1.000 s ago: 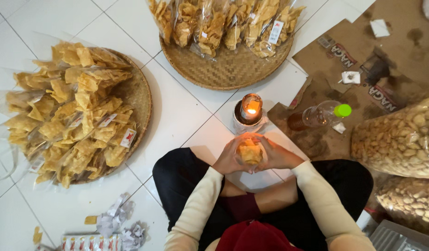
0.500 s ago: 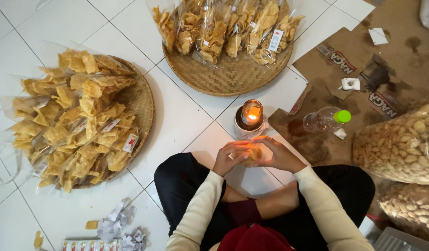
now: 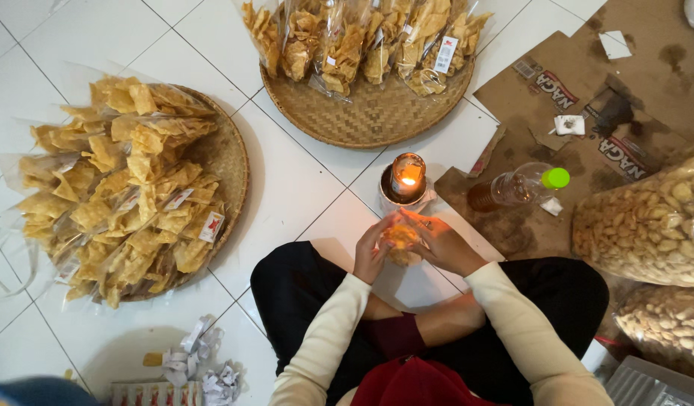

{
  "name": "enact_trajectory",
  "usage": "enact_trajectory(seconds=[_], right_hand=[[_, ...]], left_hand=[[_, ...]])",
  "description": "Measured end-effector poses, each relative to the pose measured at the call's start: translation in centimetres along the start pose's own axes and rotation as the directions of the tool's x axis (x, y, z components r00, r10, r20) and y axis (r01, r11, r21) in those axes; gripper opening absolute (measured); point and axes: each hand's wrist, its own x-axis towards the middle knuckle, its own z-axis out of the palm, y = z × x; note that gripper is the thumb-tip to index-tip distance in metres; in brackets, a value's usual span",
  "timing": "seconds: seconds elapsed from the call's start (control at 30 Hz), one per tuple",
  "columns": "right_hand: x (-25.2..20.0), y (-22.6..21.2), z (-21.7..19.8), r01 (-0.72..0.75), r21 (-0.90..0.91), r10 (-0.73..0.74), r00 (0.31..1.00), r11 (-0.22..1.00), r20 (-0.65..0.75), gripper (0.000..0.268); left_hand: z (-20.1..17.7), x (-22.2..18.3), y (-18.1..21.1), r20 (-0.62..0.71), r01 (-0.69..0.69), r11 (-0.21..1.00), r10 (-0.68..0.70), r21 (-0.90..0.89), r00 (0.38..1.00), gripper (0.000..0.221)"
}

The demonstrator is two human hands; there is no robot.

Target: The person seals plastic bags of snacks using a candle flame. They hold the open edges of a bag over the heat and press them together to create a seal.

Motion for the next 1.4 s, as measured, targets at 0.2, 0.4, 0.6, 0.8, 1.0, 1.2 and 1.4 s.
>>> enact_trajectory(seconds=[0.2, 0.4, 0.6, 0.8, 1.0, 1.2, 1.4], right_hand=[[0.3, -0.9, 0.7, 0.011, -0.109, -0.019, 0.998, 0.994, -0.065, 0.072], [-0.7, 0.5, 1.3, -0.121, 0.256, 0.15, 0.984, 0.959, -0.096, 0.042], [-1.8, 5.1, 3.6, -0.19, 0.866, 0.438, 0.898, 0.462, -0.037, 0.047], [-2.1, 6.8, 5.1, -0.052, 0.987, 0.526, 0.849, 0.154, -0.037, 0.042], [-2.1, 6.8, 3.8, -0.21, 0.865, 0.537, 0.84, 0.456, -0.079, 0.034], [-1.4, 6.3, 1.7, -0.242, 0.602, 0.463, 0.852, 0.761, -0.243, 0.016], [-1.1, 0.6, -3.3, -0.021, 0.108, 0.046, 0.971, 0.994, -0.233, 0.012]], left_hand=[[0.5, 0.4, 0.4, -0.064, -0.05, 0.996, 0.046, -0.069, 0.997, 0.049], [1.1, 1.5, 0.5, -0.106, -0.01, 1.0, 0.007, -0.027, 0.994, 0.054], [2.0, 2.8, 0.7, -0.065, 0.16, 0.922, -0.194, -0.352, 0.979, 0.056], [2.5, 3.4, -1.0, -0.127, 0.315, 0.808, -0.427, -0.498, 0.895, 0.051], [1.3, 2.7, -1.9, -0.021, 0.369, 0.736, -0.461, -0.568, 0.887, 0.056], [1.3, 2.5, -0.8, 0.115, 0.433, 0.735, -0.442, -0.521, 0.89, 0.055], [2.8, 2.1, 1.2, 0.179, 0.255, 0.876, -0.196, -0.409, 0.964, 0.051]])
